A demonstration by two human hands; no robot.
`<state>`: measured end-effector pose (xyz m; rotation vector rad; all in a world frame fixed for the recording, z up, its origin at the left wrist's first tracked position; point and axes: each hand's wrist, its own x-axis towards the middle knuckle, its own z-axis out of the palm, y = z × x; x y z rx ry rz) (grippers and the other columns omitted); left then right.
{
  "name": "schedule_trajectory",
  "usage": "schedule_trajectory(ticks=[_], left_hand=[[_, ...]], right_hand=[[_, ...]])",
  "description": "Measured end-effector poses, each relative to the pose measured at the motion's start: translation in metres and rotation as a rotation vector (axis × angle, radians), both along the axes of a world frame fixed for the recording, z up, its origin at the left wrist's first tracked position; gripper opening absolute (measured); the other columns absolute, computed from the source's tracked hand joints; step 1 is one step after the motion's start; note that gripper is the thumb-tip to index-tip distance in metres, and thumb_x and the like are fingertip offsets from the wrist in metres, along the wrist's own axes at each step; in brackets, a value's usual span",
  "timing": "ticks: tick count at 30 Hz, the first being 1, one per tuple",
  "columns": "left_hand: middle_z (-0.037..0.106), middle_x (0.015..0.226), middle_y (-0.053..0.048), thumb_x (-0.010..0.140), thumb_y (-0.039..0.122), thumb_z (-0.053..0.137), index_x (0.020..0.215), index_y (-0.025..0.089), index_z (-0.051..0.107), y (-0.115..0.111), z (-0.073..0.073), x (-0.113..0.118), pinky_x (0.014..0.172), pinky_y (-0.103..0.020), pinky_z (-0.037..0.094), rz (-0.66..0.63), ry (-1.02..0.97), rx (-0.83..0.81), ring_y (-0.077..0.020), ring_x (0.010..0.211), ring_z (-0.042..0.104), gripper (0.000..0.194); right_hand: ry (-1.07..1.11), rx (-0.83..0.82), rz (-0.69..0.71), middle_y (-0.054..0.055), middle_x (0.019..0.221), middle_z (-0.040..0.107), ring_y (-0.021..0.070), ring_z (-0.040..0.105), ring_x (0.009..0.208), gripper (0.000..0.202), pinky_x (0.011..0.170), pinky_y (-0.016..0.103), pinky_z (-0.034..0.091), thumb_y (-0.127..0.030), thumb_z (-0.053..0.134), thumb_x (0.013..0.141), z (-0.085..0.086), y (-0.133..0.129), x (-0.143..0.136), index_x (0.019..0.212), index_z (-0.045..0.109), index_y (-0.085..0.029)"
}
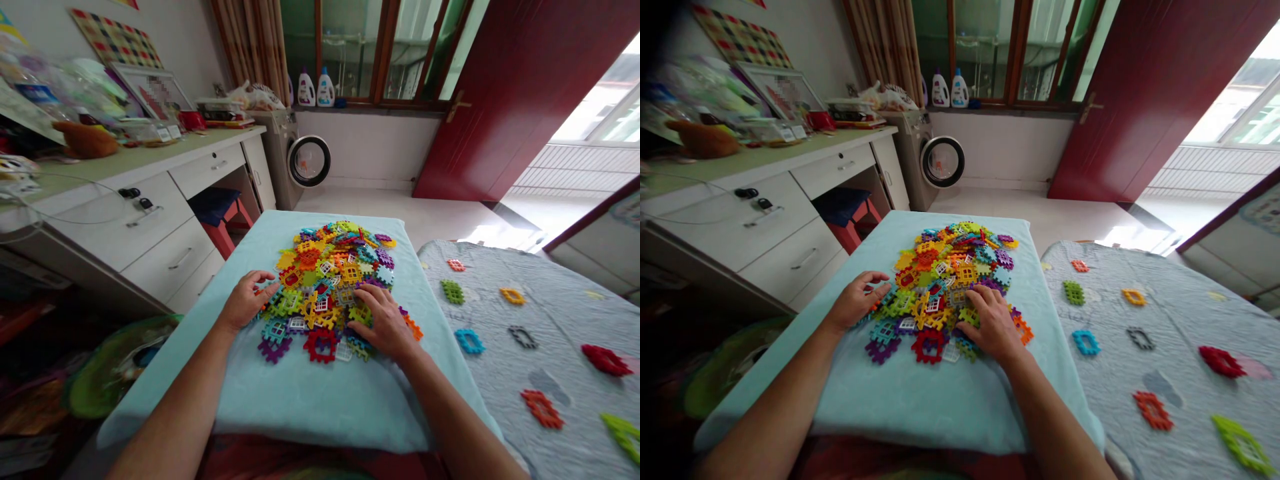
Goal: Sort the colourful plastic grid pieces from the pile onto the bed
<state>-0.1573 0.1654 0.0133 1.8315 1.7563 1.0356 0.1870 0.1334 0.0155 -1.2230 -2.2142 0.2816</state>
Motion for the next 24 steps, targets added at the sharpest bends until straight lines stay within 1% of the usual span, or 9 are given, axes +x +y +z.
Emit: schedule_trajectory(ticks=[5, 8, 10, 14, 17, 19, 21, 24], left_hand=[[0.069, 0.101, -0.008, 0.076, 0.065, 0.061, 0.099, 0.019, 0.067, 0.000, 0.001, 0.001, 0.078, -0.034, 0.051, -0.016, -0.027, -0.066, -0.0234, 0.090, 0.064, 0.051], [0.070, 0.099, -0.007, 0.075, 0.065, 0.062, 0.097, 0.019, 0.067, 0.000, 0.000, 0.001, 0.075, -0.033, 0.051, -0.025, -0.039, -0.087, -0.0229, 0.087, 0.064, 0.052], [0.070, 0.098, -0.007, 0.074, 0.066, 0.063, 0.097, 0.019, 0.068, 0.000, 0.001, 0.002, 0.073, -0.032, 0.051, -0.022, -0.047, -0.095, -0.0225, 0.085, 0.064, 0.052], [0.071, 0.097, -0.007, 0.073, 0.068, 0.063, 0.096, 0.019, 0.068, -0.002, 0.004, 0.003, 0.072, -0.032, 0.051, -0.013, -0.070, -0.107, -0.0220, 0.083, 0.065, 0.054], [0.071, 0.097, -0.007, 0.072, 0.068, 0.064, 0.095, 0.019, 0.068, -0.002, 0.004, 0.004, 0.072, -0.031, 0.052, -0.008, -0.081, -0.111, -0.0219, 0.083, 0.065, 0.055], [0.071, 0.098, -0.008, 0.072, 0.068, 0.064, 0.096, 0.019, 0.068, -0.002, 0.004, 0.004, 0.071, -0.032, 0.052, -0.004, -0.081, -0.112, -0.0220, 0.084, 0.065, 0.055], [0.071, 0.098, -0.008, 0.072, 0.068, 0.064, 0.096, 0.019, 0.068, -0.002, 0.003, 0.003, 0.071, -0.032, 0.052, -0.002, -0.076, -0.112, -0.0222, 0.084, 0.065, 0.054], [0.071, 0.099, -0.008, 0.073, 0.067, 0.063, 0.096, 0.019, 0.068, -0.001, 0.002, 0.003, 0.072, -0.032, 0.052, -0.004, -0.073, -0.107, -0.0228, 0.086, 0.065, 0.054]], right_hand=[[0.078, 0.068, 0.021, 0.012, 0.125, 0.064, 0.0290, 0.058, 0.116, 0.036, 0.099, 0.048, 0.051, -0.031, 0.066, 0.089, 0.000, 0.005, -0.011, 0.124, 0.063, -0.023], [0.144, 0.082, 0.036, 0.012, 0.120, 0.067, 0.0260, 0.062, 0.112, 0.028, 0.098, 0.044, 0.052, -0.029, 0.060, 0.093, 0.003, 0.009, -0.019, 0.120, 0.064, -0.022], [0.171, 0.081, 0.043, 0.012, 0.115, 0.069, 0.0245, 0.064, 0.108, 0.023, 0.096, 0.041, 0.052, -0.029, 0.055, 0.096, 0.008, 0.014, -0.023, 0.115, 0.066, -0.021], [0.241, 0.012, 0.056, 0.008, 0.102, 0.073, 0.0205, 0.068, 0.095, 0.022, 0.087, 0.033, 0.052, -0.024, 0.047, 0.098, 0.021, 0.028, -0.032, 0.103, 0.068, -0.021], [0.308, -0.051, 0.019, 0.004, 0.088, 0.073, 0.0185, 0.068, 0.082, 0.021, 0.077, 0.029, 0.051, -0.022, 0.048, 0.096, 0.025, 0.041, -0.037, 0.096, 0.069, -0.021], [0.314, -0.050, -0.002, 0.004, 0.088, 0.073, 0.0190, 0.068, 0.082, 0.019, 0.076, 0.030, 0.050, -0.022, 0.050, 0.094, 0.023, 0.049, -0.039, 0.093, 0.069, -0.021], [0.305, -0.032, -0.008, 0.005, 0.092, 0.073, 0.0200, 0.067, 0.087, 0.017, 0.081, 0.031, 0.050, -0.020, 0.051, 0.092, 0.021, 0.053, -0.038, 0.094, 0.068, -0.021], [0.279, -0.022, -0.031, 0.007, 0.100, 0.071, 0.0217, 0.064, 0.097, 0.016, 0.089, 0.035, 0.049, -0.018, 0.052, 0.090, 0.024, 0.050, -0.028, 0.096, 0.067, -0.021]])
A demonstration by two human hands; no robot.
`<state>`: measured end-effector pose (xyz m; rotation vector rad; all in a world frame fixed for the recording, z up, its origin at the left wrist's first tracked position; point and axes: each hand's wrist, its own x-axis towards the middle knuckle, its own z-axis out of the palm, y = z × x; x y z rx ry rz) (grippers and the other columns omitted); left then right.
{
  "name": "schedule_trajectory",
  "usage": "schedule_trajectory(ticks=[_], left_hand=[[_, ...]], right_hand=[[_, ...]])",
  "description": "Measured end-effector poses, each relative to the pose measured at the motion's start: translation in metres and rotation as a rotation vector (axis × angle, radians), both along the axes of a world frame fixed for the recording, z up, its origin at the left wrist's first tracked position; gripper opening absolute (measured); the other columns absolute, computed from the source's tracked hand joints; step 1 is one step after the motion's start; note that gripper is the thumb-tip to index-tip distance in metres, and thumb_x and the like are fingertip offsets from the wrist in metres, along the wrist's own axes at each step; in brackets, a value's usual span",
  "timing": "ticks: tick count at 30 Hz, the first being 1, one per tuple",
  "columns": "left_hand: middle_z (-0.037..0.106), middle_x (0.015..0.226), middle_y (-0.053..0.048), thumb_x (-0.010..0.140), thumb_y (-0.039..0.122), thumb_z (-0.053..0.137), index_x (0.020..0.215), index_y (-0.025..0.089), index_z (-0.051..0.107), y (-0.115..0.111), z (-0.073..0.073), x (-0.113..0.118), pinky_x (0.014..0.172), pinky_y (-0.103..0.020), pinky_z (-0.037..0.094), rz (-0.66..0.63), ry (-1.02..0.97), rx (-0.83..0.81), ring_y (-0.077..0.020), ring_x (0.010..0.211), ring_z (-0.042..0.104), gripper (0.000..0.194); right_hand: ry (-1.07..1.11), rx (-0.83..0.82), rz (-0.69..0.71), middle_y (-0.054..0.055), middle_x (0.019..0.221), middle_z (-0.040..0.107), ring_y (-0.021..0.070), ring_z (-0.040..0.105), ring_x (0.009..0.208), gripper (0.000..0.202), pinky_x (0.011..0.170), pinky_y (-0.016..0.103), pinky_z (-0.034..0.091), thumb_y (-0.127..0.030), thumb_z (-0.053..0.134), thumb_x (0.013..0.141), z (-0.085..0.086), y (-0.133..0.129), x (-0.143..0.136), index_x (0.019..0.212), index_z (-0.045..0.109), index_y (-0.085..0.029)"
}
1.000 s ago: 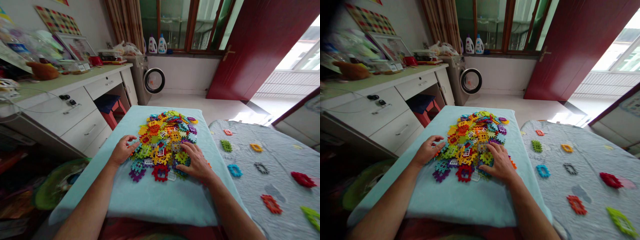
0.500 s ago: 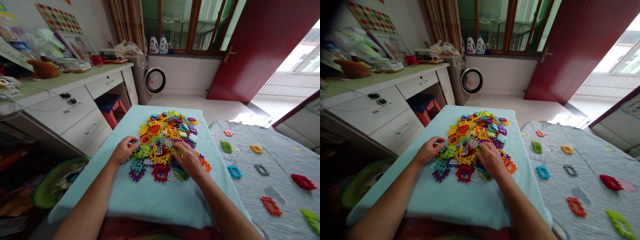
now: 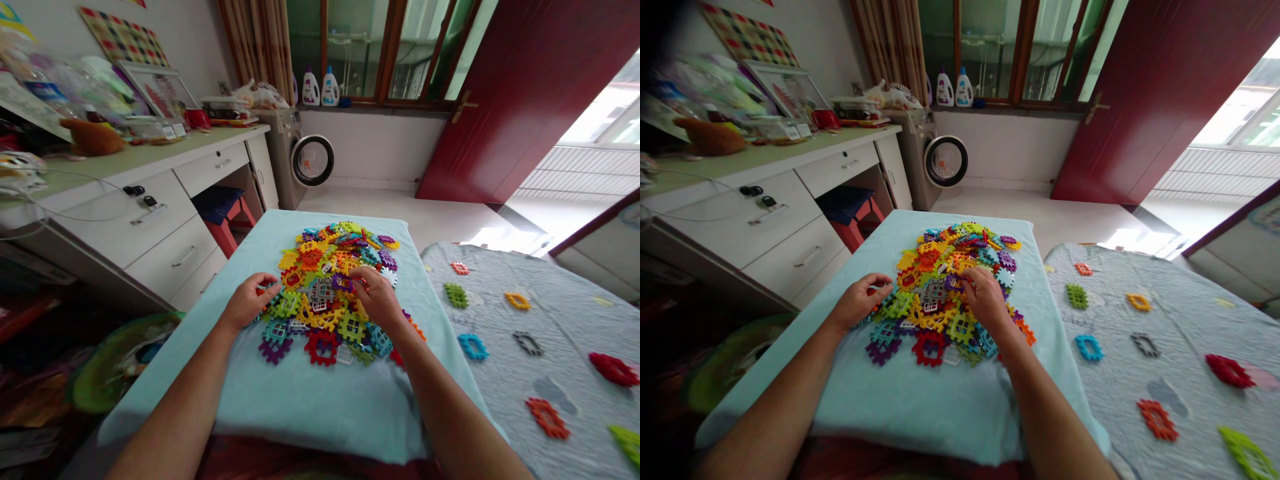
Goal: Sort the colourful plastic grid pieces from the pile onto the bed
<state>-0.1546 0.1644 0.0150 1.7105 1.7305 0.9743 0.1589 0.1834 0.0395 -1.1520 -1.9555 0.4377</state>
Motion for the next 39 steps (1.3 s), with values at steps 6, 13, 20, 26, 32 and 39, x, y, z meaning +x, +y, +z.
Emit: schedule_trajectory(ticks=[6, 13, 20, 26, 32, 39], left_hand=[[0.072, 0.098, -0.008, 0.073, 0.068, 0.062, 0.093, 0.020, 0.069, 0.000, 0.000, 0.001, 0.080, -0.034, 0.052, 0.017, 0.033, 0.020, -0.0238, 0.089, 0.066, 0.052], [0.072, 0.093, -0.007, 0.072, 0.069, 0.060, 0.091, 0.020, 0.069, 0.002, -0.001, 0.001, 0.076, -0.033, 0.052, 0.054, 0.070, 0.005, -0.0225, 0.084, 0.064, 0.053], [0.071, 0.085, -0.004, 0.072, 0.070, 0.059, 0.092, 0.020, 0.069, 0.001, 0.003, 0.001, 0.071, -0.030, 0.050, 0.044, 0.071, -0.017, -0.0202, 0.075, 0.063, 0.054], [0.070, 0.080, -0.003, 0.073, 0.068, 0.061, 0.093, 0.020, 0.069, 0.001, 0.001, 0.001, 0.068, -0.030, 0.050, 0.031, 0.059, -0.014, -0.0192, 0.072, 0.063, 0.053], [0.068, 0.080, -0.003, 0.074, 0.068, 0.062, 0.095, 0.019, 0.068, 0.001, -0.002, -0.001, 0.067, -0.030, 0.050, 0.032, 0.043, -0.018, -0.0190, 0.071, 0.063, 0.053], [0.068, 0.079, -0.003, 0.074, 0.068, 0.063, 0.094, 0.020, 0.068, 0.001, -0.005, -0.002, 0.066, -0.030, 0.051, 0.018, 0.019, -0.023, -0.0188, 0.070, 0.063, 0.053]], right_hand=[[-0.328, -0.122, 0.147, 0.011, 0.125, 0.059, 0.0284, 0.053, 0.114, 0.051, 0.100, 0.044, 0.046, -0.036, 0.078, 0.076, 0.024, -0.052, 0.024, 0.123, 0.062, -0.023], [-0.559, -0.210, 0.157, 0.011, 0.128, 0.057, 0.0285, 0.050, 0.117, 0.044, 0.101, 0.043, 0.044, -0.020, 0.073, 0.079, 0.021, -0.078, 0.013, 0.122, 0.063, -0.021], [-0.423, -0.103, 0.186, 0.007, 0.099, 0.067, 0.0215, 0.060, 0.094, 0.026, 0.086, 0.033, 0.048, -0.006, 0.057, 0.082, 0.013, -0.060, -0.004, 0.102, 0.067, -0.020], [0.023, -0.072, -0.016, 0.008, 0.110, 0.071, 0.0211, 0.066, 0.099, 0.032, 0.088, 0.033, 0.051, -0.019, 0.060, 0.087, -0.015, -0.046, -0.010, 0.119, 0.064, -0.022], [0.267, -0.236, -0.167, 0.003, 0.096, 0.073, 0.0194, 0.068, 0.084, 0.046, 0.078, 0.032, 0.054, -0.029, 0.062, 0.084, -0.029, -0.040, -0.005, 0.129, 0.058, -0.021], [0.170, -0.053, -0.256, 0.009, 0.112, 0.069, 0.0254, 0.061, 0.103, 0.041, 0.094, 0.044, 0.049, -0.017, 0.056, 0.079, -0.030, -0.036, 0.003, 0.118, 0.065, -0.021]])
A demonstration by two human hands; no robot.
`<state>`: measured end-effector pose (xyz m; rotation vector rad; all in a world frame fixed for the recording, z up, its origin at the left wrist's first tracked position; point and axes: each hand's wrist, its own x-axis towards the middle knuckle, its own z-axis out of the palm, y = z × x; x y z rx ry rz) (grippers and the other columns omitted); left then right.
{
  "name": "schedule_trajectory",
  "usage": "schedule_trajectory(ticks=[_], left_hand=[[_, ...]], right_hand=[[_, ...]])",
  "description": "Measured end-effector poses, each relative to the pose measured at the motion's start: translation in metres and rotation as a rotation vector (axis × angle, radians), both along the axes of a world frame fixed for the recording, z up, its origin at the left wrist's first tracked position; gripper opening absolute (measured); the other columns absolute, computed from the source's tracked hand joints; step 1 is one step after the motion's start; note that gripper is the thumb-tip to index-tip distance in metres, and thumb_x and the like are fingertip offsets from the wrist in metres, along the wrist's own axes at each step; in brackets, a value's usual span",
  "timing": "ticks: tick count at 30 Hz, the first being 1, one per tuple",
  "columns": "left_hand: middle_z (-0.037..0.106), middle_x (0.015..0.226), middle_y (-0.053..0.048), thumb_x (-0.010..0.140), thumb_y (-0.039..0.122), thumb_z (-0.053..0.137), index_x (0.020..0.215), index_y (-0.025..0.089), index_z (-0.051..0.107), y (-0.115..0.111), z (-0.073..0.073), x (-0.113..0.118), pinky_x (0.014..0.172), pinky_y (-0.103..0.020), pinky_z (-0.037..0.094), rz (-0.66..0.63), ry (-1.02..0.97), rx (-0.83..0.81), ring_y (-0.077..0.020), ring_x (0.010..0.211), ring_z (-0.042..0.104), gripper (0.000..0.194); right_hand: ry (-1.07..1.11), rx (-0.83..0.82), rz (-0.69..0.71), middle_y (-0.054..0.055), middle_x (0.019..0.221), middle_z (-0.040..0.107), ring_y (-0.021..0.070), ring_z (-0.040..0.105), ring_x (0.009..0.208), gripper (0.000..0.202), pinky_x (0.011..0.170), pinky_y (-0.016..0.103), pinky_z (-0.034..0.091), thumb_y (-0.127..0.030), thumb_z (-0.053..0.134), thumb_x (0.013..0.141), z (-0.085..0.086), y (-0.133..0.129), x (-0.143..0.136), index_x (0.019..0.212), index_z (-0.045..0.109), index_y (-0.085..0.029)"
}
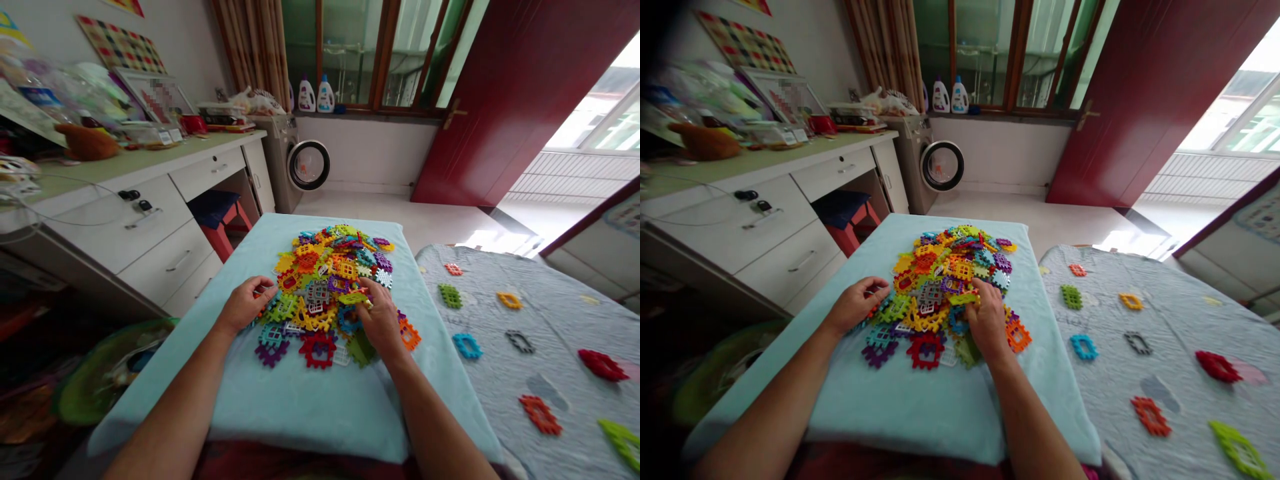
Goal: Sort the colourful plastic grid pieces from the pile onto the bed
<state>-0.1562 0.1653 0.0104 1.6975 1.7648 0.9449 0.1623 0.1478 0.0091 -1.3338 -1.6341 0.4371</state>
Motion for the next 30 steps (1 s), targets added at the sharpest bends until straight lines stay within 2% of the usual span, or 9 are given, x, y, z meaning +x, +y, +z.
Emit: schedule_trajectory(ticks=[3, 9, 14, 17, 19, 21, 25, 28, 30], left_hand=[[0.068, 0.078, -0.003, 0.074, 0.068, 0.064, 0.094, 0.020, 0.068, 0.000, -0.001, 0.000, 0.066, -0.030, 0.051, 0.000, -0.005, 0.004, -0.0188, 0.070, 0.063, 0.053], [0.067, 0.076, -0.002, 0.075, 0.067, 0.062, 0.094, 0.020, 0.067, 0.000, -0.001, 0.000, 0.066, -0.030, 0.051, -0.005, 0.016, 0.004, -0.0185, 0.069, 0.062, 0.051], [0.069, 0.078, -0.003, 0.074, 0.068, 0.062, 0.094, 0.020, 0.068, 0.000, 0.000, 0.000, 0.068, -0.030, 0.051, -0.004, 0.025, 0.007, -0.0196, 0.072, 0.063, 0.052], [0.069, 0.079, -0.003, 0.074, 0.068, 0.062, 0.094, 0.020, 0.068, 0.000, 0.000, 0.001, 0.068, -0.030, 0.051, 0.000, 0.026, 0.004, -0.0198, 0.072, 0.064, 0.052], [0.070, 0.079, -0.003, 0.074, 0.067, 0.063, 0.094, 0.020, 0.068, 0.000, 0.000, 0.001, 0.068, -0.030, 0.051, -0.001, 0.028, 0.005, -0.0198, 0.072, 0.064, 0.051], [0.070, 0.080, -0.003, 0.074, 0.067, 0.063, 0.093, 0.020, 0.069, 0.000, 0.001, 0.000, 0.068, -0.030, 0.051, -0.005, 0.030, 0.009, -0.0199, 0.072, 0.064, 0.050], [0.070, 0.079, -0.003, 0.074, 0.067, 0.062, 0.093, 0.020, 0.068, 0.000, 0.002, 0.002, 0.066, -0.030, 0.050, -0.006, 0.028, -0.007, -0.0197, 0.071, 0.064, 0.051], [0.069, 0.077, -0.002, 0.074, 0.068, 0.061, 0.093, 0.020, 0.068, -0.001, 0.003, 0.003, 0.064, -0.029, 0.050, 0.002, 0.027, -0.011, -0.0192, 0.069, 0.063, 0.052], [0.069, 0.076, -0.002, 0.073, 0.068, 0.061, 0.093, 0.020, 0.068, -0.001, 0.003, 0.003, 0.064, -0.029, 0.050, 0.003, 0.038, -0.005, -0.0190, 0.068, 0.063, 0.052]], right_hand=[[-0.051, 0.056, -0.030, 0.010, 0.114, 0.067, 0.0268, 0.057, 0.107, 0.042, 0.097, 0.047, 0.047, -0.012, 0.052, 0.076, -0.001, 0.002, 0.006, 0.113, 0.068, -0.022], [-0.010, 0.082, 0.028, 0.007, 0.112, 0.066, 0.0241, 0.058, 0.107, 0.037, 0.097, 0.044, 0.048, -0.014, 0.053, 0.080, -0.003, -0.002, 0.013, 0.111, 0.070, -0.026], [0.065, 0.067, 0.092, 0.008, 0.111, 0.068, 0.0242, 0.060, 0.109, 0.012, 0.098, 0.044, 0.048, -0.027, 0.062, 0.085, 0.001, -0.006, 0.016, 0.090, 0.073, -0.025], [0.264, -0.060, 0.125, 0.006, 0.098, 0.070, 0.0212, 0.065, 0.093, 0.016, 0.081, 0.035, 0.054, -0.036, 0.062, 0.086, 0.000, -0.006, 0.017, 0.090, 0.068, -0.022], [0.429, -0.171, 0.125, 0.002, 0.081, 0.069, 0.0175, 0.064, 0.075, 0.023, 0.065, 0.029, 0.053, -0.042, 0.064, 0.084, 0.000, -0.005, 0.017, 0.095, 0.064, -0.022], [0.545, -0.242, 0.113, -0.002, 0.071, 0.064, 0.0148, 0.060, 0.063, 0.031, 0.058, 0.026, 0.050, -0.045, 0.066, 0.082, 0.001, -0.005, 0.017, 0.101, 0.063, -0.022], [0.594, -0.251, 0.027, -0.004, 0.065, 0.060, 0.0123, 0.054, 0.055, 0.035, 0.052, 0.024, 0.045, -0.047, 0.067, 0.080, 0.004, -0.006, 0.019, 0.102, 0.063, -0.020], [0.486, -0.180, -0.123, -0.004, 0.065, 0.058, 0.0119, 0.050, 0.054, 0.034, 0.051, 0.023, 0.041, -0.046, 0.061, 0.084, 0.004, -0.003, 0.028, 0.103, 0.064, -0.019], [0.386, -0.117, -0.254, -0.003, 0.067, 0.059, 0.0133, 0.052, 0.057, 0.033, 0.055, 0.025, 0.043, -0.045, 0.058, 0.085, 0.004, 0.001, 0.037, 0.103, 0.066, -0.018]])
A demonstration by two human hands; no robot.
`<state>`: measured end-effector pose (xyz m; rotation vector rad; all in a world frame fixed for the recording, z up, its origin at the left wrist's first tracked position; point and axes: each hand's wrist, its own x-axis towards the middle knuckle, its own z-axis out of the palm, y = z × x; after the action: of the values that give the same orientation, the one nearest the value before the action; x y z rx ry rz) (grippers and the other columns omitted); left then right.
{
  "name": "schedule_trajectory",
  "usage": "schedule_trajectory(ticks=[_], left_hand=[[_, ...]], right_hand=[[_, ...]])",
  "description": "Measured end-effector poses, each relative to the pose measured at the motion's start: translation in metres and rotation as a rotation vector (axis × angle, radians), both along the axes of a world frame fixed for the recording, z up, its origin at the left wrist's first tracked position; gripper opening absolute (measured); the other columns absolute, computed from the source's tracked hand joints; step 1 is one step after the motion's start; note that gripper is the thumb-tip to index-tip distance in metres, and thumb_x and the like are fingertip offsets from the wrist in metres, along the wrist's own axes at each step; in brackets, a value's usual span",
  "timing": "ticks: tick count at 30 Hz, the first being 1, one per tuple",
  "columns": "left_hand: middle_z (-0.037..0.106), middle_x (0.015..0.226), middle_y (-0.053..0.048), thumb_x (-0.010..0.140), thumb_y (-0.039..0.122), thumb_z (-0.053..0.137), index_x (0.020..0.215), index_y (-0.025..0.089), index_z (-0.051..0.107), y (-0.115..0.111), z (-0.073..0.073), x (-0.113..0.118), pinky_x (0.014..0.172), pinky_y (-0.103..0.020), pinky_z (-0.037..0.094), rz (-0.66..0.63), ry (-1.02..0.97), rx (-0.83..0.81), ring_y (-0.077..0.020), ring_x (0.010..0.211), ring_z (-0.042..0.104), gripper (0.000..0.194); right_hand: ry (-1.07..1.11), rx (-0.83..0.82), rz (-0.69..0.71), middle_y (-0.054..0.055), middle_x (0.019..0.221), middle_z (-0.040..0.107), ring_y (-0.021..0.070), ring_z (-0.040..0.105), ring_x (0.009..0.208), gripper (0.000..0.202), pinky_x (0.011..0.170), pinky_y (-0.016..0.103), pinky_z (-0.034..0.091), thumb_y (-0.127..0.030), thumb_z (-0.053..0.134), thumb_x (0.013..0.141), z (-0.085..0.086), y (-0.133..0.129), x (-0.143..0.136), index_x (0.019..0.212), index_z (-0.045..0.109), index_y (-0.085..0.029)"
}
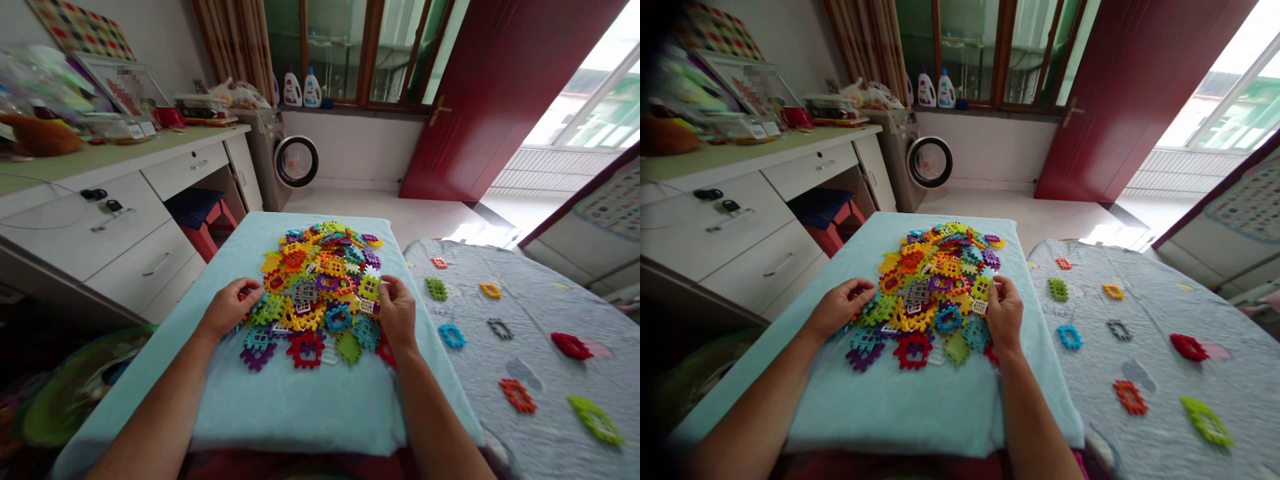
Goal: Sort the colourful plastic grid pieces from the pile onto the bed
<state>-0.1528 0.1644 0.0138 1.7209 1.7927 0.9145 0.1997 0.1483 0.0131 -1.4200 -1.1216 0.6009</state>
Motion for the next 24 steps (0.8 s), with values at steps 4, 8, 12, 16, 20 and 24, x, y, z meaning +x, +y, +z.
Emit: schedule_trajectory(ticks=[4, 8, 12, 16, 20, 24], left_hand=[[0.069, 0.077, -0.002, 0.073, 0.069, 0.060, 0.094, 0.021, 0.068, 0.001, -0.002, -0.001, 0.063, -0.028, 0.049, -0.005, 0.024, -0.012, -0.0188, 0.067, 0.062, 0.052], [0.069, 0.077, -0.002, 0.073, 0.070, 0.060, 0.095, 0.021, 0.068, 0.002, -0.004, -0.003, 0.062, -0.029, 0.049, 0.001, 0.040, -0.024, -0.0188, 0.066, 0.062, 0.055], [0.070, 0.079, -0.003, 0.073, 0.071, 0.059, 0.094, 0.021, 0.068, 0.003, -0.005, -0.003, 0.066, -0.029, 0.050, -0.007, 0.059, -0.006, -0.0200, 0.070, 0.064, 0.055], [0.070, 0.079, -0.003, 0.073, 0.071, 0.058, 0.094, 0.021, 0.068, 0.003, -0.003, -0.002, 0.066, -0.030, 0.051, 0.002, 0.066, -0.011, -0.0204, 0.070, 0.064, 0.055], [0.071, 0.092, -0.007, 0.072, 0.068, 0.057, 0.090, 0.021, 0.069, 0.004, -0.001, -0.002, 0.073, -0.031, 0.052, 0.011, 0.129, 0.062, -0.0232, 0.083, 0.065, 0.051], [0.069, 0.100, -0.010, 0.071, 0.065, 0.056, 0.086, 0.020, 0.069, 0.008, -0.003, -0.005, 0.076, -0.033, 0.053, 0.055, 0.197, 0.100, -0.0257, 0.091, 0.065, 0.049]], right_hand=[[-0.164, -0.010, -0.199, 0.001, 0.069, 0.065, 0.0167, 0.056, 0.060, 0.034, 0.063, 0.030, 0.045, -0.041, 0.054, 0.084, -0.006, 0.011, 0.025, 0.100, 0.070, -0.016], [-0.262, -0.098, -0.204, 0.009, 0.084, 0.073, 0.0230, 0.065, 0.073, 0.036, 0.076, 0.038, 0.051, -0.036, 0.052, 0.078, -0.020, 0.021, 0.048, 0.100, 0.073, -0.016], [-0.320, -0.114, -0.215, 0.013, 0.099, 0.075, 0.0271, 0.068, 0.094, 0.038, 0.094, 0.045, 0.050, -0.026, 0.047, 0.074, -0.031, 0.025, 0.057, 0.099, 0.074, -0.016], [-0.334, -0.143, -0.161, 0.011, 0.098, 0.076, 0.0277, 0.069, 0.098, 0.036, 0.096, 0.046, 0.050, -0.024, 0.046, 0.075, -0.032, 0.025, 0.057, 0.095, 0.075, -0.019], [-0.273, -0.144, -0.133, 0.009, 0.100, 0.076, 0.0249, 0.070, 0.095, 0.037, 0.095, 0.041, 0.051, -0.027, 0.046, 0.077, -0.030, 0.025, 0.055, 0.099, 0.074, -0.019], [-0.298, -0.148, -0.191, 0.011, 0.106, 0.075, 0.0256, 0.068, 0.103, 0.043, 0.099, 0.040, 0.049, -0.024, 0.045, 0.075, -0.028, 0.025, 0.054, 0.106, 0.074, -0.015]])
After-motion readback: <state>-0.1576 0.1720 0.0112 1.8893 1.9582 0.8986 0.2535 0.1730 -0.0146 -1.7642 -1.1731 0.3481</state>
